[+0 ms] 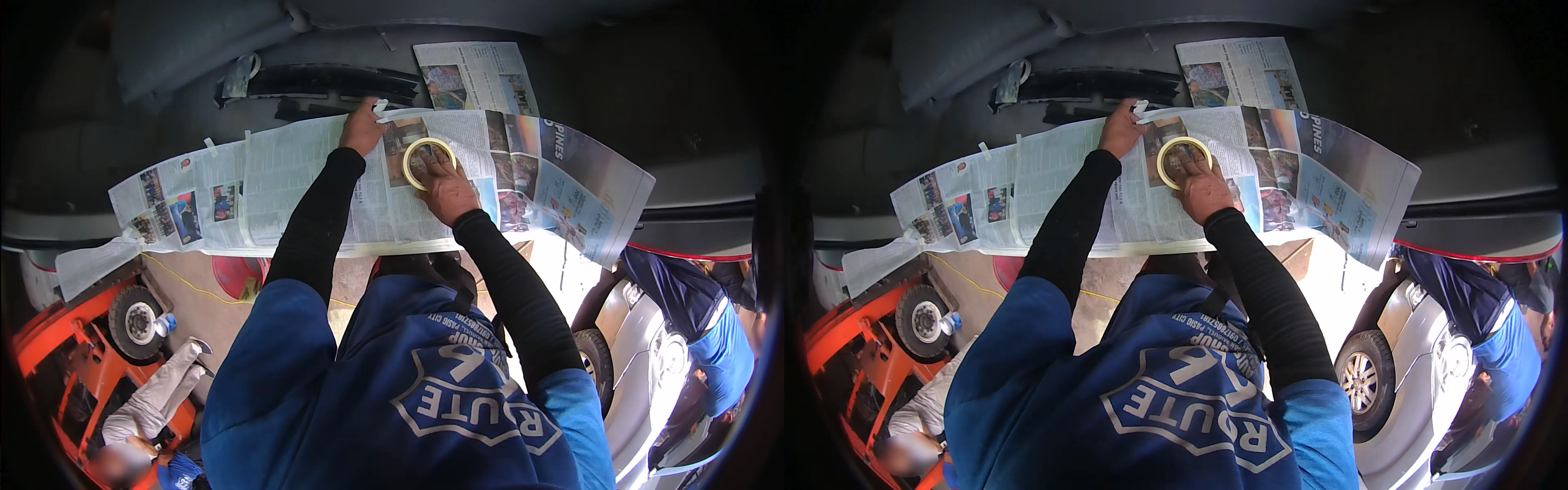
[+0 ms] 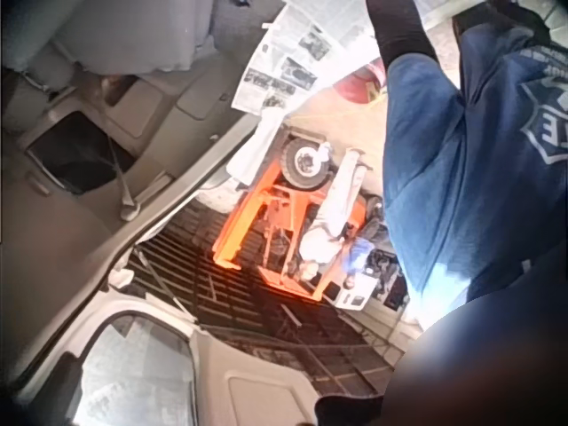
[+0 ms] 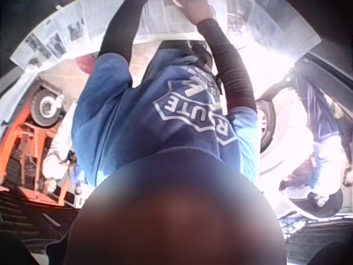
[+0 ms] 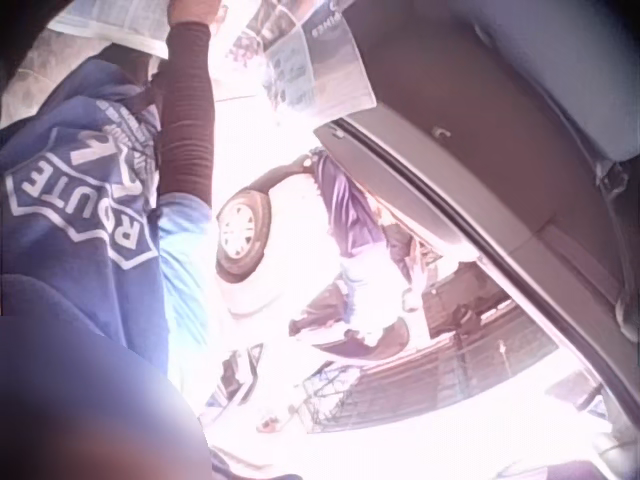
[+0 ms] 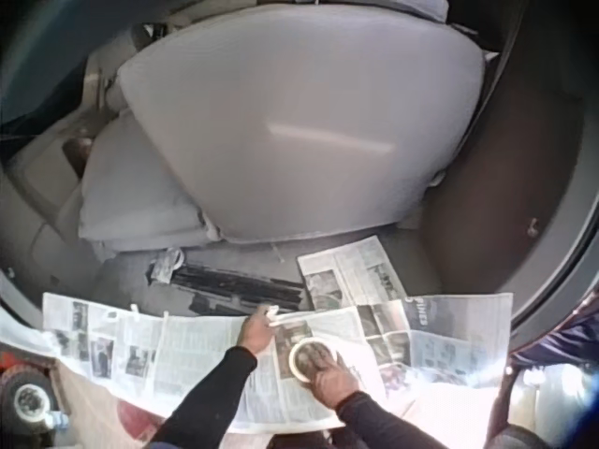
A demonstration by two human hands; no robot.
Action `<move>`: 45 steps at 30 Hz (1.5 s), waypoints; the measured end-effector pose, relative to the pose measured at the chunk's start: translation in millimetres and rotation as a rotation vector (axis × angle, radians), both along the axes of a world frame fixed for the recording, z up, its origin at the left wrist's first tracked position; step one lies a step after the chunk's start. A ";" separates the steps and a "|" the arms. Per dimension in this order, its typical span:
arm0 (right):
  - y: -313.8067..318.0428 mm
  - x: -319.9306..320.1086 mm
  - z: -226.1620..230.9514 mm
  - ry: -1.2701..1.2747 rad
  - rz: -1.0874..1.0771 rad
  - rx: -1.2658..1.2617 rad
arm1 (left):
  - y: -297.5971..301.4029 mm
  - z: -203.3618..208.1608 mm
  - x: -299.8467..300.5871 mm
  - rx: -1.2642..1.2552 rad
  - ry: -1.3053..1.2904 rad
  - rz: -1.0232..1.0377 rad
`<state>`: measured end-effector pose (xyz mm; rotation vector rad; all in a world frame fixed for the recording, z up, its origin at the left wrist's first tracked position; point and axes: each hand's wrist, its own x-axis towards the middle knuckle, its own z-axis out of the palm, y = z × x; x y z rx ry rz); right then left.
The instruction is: The person applies masking tape to secure newspaper over a white car bumper, then uses a wet sanding block to smooth the surface and wipes it with a cloth.
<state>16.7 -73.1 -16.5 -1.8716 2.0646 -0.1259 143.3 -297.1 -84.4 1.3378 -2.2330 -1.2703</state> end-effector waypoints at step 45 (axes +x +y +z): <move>-59.2 -1.8 -29.7 0.022 -0.105 0.117 | -29.4 50.2 1.2 -0.272 -0.309 -0.231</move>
